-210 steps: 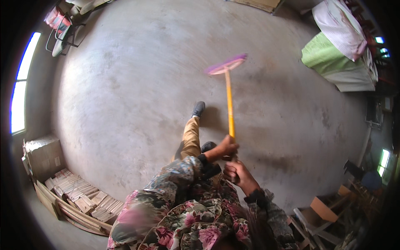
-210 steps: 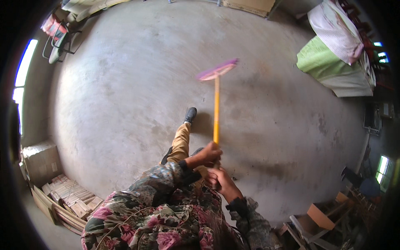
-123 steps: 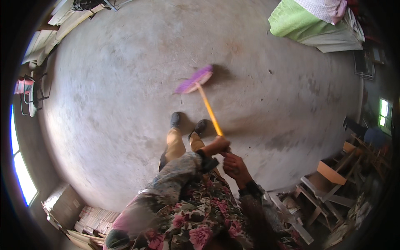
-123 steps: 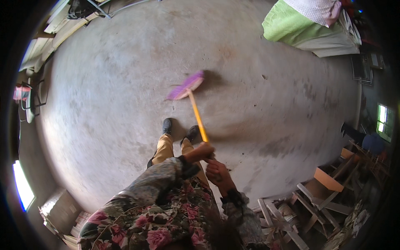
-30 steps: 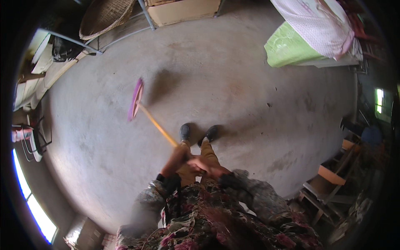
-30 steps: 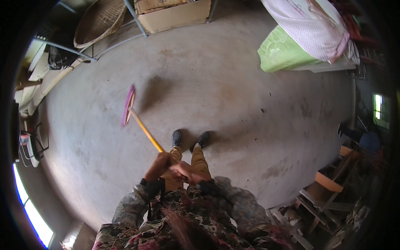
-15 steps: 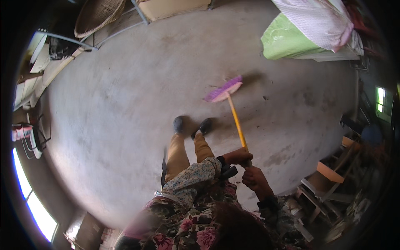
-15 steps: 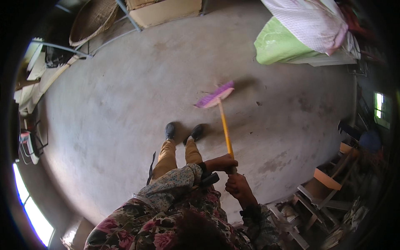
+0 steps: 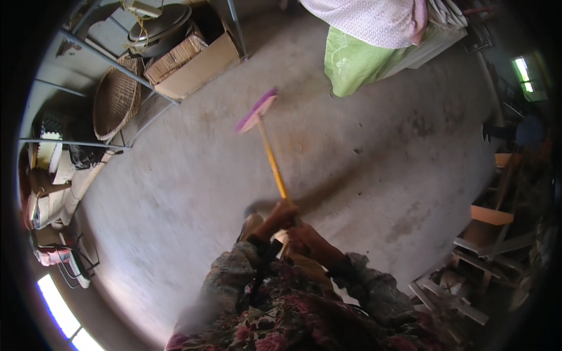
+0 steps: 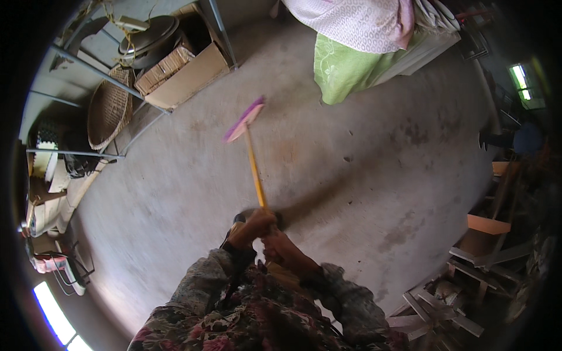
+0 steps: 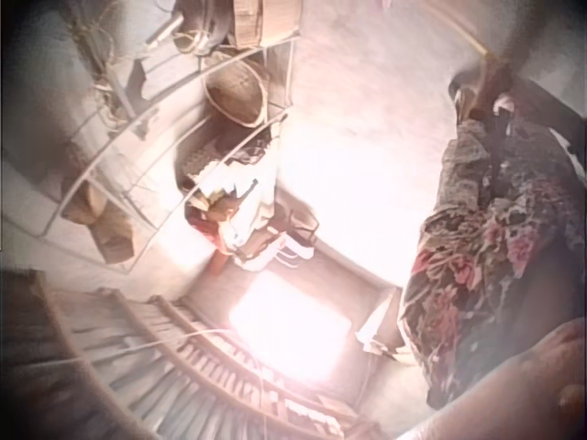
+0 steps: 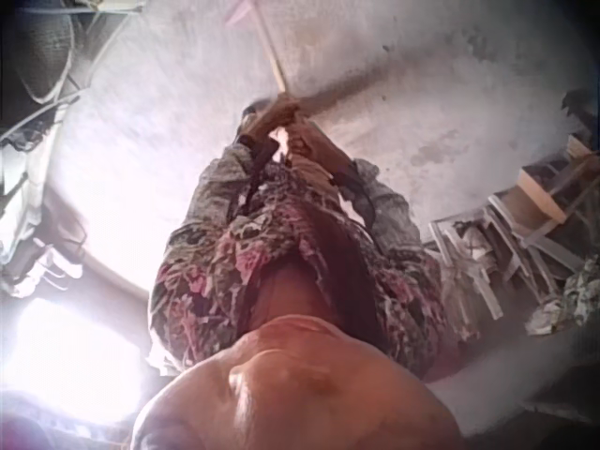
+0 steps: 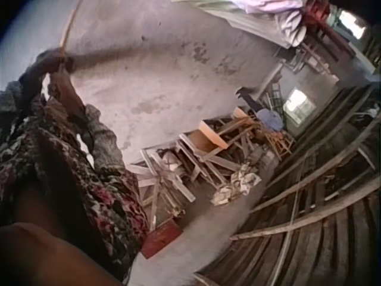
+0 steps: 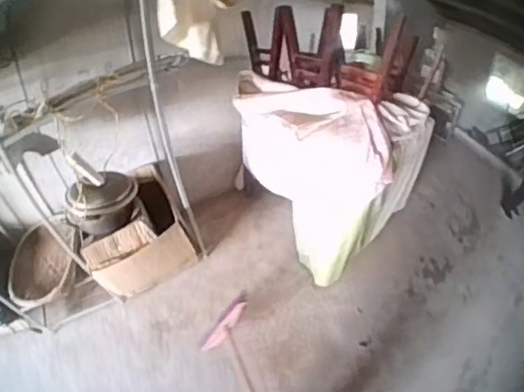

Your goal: The person sweeps the floor using a broom, pushing debris across the concrete surface and around furniture and storage racks.

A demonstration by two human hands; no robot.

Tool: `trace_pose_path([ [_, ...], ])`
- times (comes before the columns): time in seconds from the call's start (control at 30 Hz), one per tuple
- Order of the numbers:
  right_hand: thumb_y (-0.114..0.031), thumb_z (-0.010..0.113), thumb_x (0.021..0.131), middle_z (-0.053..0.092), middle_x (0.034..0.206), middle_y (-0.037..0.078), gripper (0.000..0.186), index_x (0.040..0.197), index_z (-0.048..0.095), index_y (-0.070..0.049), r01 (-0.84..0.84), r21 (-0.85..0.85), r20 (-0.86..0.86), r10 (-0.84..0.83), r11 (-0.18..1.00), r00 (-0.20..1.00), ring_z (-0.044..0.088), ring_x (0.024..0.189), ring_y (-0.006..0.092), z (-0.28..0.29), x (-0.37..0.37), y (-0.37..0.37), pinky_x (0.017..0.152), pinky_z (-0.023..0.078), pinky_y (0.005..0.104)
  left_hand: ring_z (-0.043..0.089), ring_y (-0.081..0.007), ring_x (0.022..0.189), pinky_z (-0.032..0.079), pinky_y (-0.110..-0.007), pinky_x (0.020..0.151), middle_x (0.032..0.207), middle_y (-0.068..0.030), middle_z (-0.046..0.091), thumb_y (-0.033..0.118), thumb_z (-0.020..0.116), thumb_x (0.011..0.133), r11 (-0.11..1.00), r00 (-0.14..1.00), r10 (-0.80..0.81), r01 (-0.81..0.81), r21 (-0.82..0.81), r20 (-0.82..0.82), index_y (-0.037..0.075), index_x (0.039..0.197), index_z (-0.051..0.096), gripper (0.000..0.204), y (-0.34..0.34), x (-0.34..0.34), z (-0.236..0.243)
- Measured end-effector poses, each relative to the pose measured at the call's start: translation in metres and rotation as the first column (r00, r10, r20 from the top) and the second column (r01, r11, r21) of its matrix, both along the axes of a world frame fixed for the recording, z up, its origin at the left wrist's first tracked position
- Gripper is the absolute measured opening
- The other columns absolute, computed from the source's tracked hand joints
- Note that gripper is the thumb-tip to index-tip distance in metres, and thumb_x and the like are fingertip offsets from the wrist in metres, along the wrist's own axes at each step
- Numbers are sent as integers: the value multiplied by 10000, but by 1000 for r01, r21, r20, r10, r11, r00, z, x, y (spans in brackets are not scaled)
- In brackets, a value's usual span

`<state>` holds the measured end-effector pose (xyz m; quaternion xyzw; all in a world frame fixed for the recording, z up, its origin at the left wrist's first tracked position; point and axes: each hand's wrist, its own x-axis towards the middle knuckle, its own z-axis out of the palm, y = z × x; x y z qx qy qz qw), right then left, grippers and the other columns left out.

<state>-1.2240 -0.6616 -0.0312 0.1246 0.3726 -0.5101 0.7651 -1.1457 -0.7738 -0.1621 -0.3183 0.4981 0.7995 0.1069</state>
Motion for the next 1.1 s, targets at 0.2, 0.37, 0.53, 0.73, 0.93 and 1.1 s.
trace_pose_path([
  [0.2, -65, 483, 832, 306, 499, -59, 196, 654, 416, -113, -27, -29, 232, 33, 999, 972, 276, 400, 58, -43, -19, -109, 398, 233, 227, 549, -211, 533, 423, -289, 486, 580, -88, 539, 112, 599, 687, 923, 989, 144, -127, -363, 19, 22, 695, 584, 91, -106, 8, -2],
  [0.37, -124, 544, 834, 374, 525, -55, 141, 761, 607, -20, -92, -96, 167, 107, 991, 980, 303, 449, 56, -65, -64, -181, 446, 261, 233, 550, -290, 578, 429, -328, 528, 634, -146, 551, 117, 634, 648, 776, 991, -54, -34, -630, -121, 25, 763, 580, 157, -180, -42, 31],
  [0.53, -97, 577, 824, 313, 522, -71, 83, 750, 576, -59, 75, -62, 284, -54, 995, 957, 277, 458, 41, -119, -137, -254, 439, 232, 215, 519, -149, 536, 403, -285, 469, 613, -36, 523, 136, 545, 762, 973, 992, 102, -85, -215, 69, -24, 739, 538, 162, -260, -127, -49],
  [0.73, -86, 476, 873, 306, 486, -49, 90, 957, 473, -55, 345, 271, 311, -420, 899, 852, 287, 360, 66, -78, -210, -220, 368, 255, 230, 494, -154, 436, 398, -307, 417, 480, -47, 465, 153, 576, 714, 964, 959, -247, 230, 132, 136, 49, 558, 536, 192, -221, -232, -83],
  [0.93, -84, 523, 801, 413, 629, 21, 279, 1026, 362, -46, 236, 461, -255, -127, 856, 958, 346, 361, 93, 18, -231, -286, 333, 296, 239, 498, -105, 563, 386, -234, 441, 741, -65, 538, 165, 573, 794, 744, 991, -113, 135, 654, -76, -29, 1005, 449, 313, -261, -271, 13],
  [1.1, -116, 437, 893, 379, 624, -26, 254, 1126, 419, -16, 271, 415, -200, -204, 869, 958, 392, 460, 80, 25, -276, -362, 435, 360, 248, 558, -134, 648, 456, -238, 503, 818, -91, 564, 191, 602, 825, 879, 996, -80, 87, 469, -35, -19, 1185, 309, 509, -350, -307, 40],
])
